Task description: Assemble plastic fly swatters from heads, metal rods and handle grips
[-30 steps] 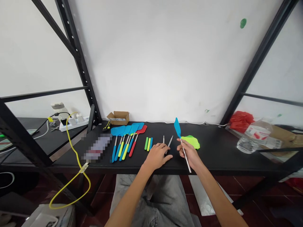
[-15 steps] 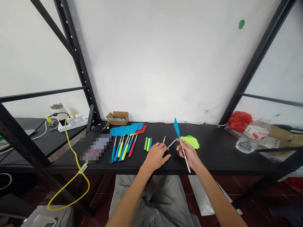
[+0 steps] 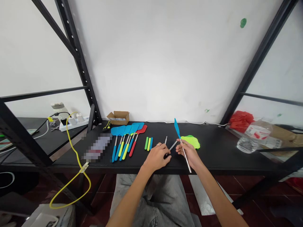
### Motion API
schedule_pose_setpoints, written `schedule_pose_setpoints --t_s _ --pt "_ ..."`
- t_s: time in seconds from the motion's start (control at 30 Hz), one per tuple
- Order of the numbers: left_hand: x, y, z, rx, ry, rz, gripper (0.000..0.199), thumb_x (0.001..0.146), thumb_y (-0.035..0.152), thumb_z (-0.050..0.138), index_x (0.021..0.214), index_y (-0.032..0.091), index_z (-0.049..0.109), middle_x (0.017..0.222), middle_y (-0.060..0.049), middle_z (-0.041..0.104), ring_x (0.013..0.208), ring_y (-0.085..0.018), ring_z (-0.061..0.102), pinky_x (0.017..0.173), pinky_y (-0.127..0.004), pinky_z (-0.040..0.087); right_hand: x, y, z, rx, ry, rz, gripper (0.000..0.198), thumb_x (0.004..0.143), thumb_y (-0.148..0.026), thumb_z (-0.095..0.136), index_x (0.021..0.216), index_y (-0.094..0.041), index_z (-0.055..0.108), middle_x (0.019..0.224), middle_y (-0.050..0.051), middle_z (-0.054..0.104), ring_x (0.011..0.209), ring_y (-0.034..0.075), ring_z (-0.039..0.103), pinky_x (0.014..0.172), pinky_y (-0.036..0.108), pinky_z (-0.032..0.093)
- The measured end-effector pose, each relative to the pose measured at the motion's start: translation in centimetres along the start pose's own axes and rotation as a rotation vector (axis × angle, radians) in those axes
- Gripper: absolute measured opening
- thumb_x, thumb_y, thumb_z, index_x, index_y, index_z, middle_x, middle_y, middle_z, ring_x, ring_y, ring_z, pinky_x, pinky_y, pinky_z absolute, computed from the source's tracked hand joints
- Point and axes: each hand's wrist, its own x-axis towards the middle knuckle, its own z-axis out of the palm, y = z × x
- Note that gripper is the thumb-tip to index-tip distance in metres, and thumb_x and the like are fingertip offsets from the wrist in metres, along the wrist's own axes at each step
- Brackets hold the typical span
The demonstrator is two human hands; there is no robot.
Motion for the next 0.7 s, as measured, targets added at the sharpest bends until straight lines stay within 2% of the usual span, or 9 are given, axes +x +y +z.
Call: schedule_pose_setpoints --t_s 0.13,0.27,0.4,0.53,0.7 --pt "-0.07 0.00 0.09 -0.012 0.026 0.002 0.019 0.085 0.015 0.051 0.096 0.022 0.065 0.097 -0.004 0.062 0.096 -0.021 0.054 0.082 -0.032 0.048 0.25 0.25 -0.17 0.004 0.013 -0.005 0.034 0.075 -0.038 0.073 0.103 -0.020 0.067 0.075 0.004 0.069 0.070 0.018 0.066 0.064 0.030 0.053" --pt "-0.13 0.04 0.05 -0.021 0.038 0.016 0.029 0.083 0.007 0.047 0.102 0.022 0.064 0.099 -0.005 0.061 0.095 -0.021 0.054 0.085 -0.033 0.047 0.62 0.65 -0.33 0.019 0.055 -0.016 0.027 0.073 -0.034 0.075 0.096 -0.021 0.070 0.096 0.009 0.072 0.098 0.023 0.066 0.086 0.035 0.053" --pt "-0.23 0.15 -0.13 -0.032 0.030 0.025 0.032 0.080 0.005 0.046 0.101 0.021 0.064 0.101 -0.005 0.059 0.095 -0.020 0.054 0.085 -0.032 0.048 0.72 0.81 -0.43 0.015 0.045 -0.040 0.023 0.073 -0.035 0.076 0.092 -0.023 0.072 0.110 0.008 0.070 0.115 0.026 0.060 0.098 0.039 0.048" --pt "-0.30 0.39 -0.39 -0.066 0.021 0.040 0.029 0.078 0.008 0.048 0.097 0.021 0.065 0.101 -0.006 0.059 0.093 -0.021 0.054 0.084 -0.032 0.048 0.64 0.76 -0.41 0.026 0.017 -0.047 0.023 0.073 -0.037 0.076 0.091 -0.024 0.073 0.112 0.007 0.069 0.117 0.026 0.058 0.104 0.042 0.043" --pt "-0.33 0.73 -0.75 -0.141 0.009 0.086 0.025 0.078 0.012 0.052 0.096 0.020 0.066 0.101 -0.006 0.060 0.092 -0.021 0.056 0.086 -0.033 0.048 0.67 0.98 -0.24 0.033 0.099 -0.076 0.026 0.069 -0.041 0.078 0.089 -0.024 0.074 0.111 0.006 0.069 0.118 0.026 0.056 0.105 0.042 0.042"
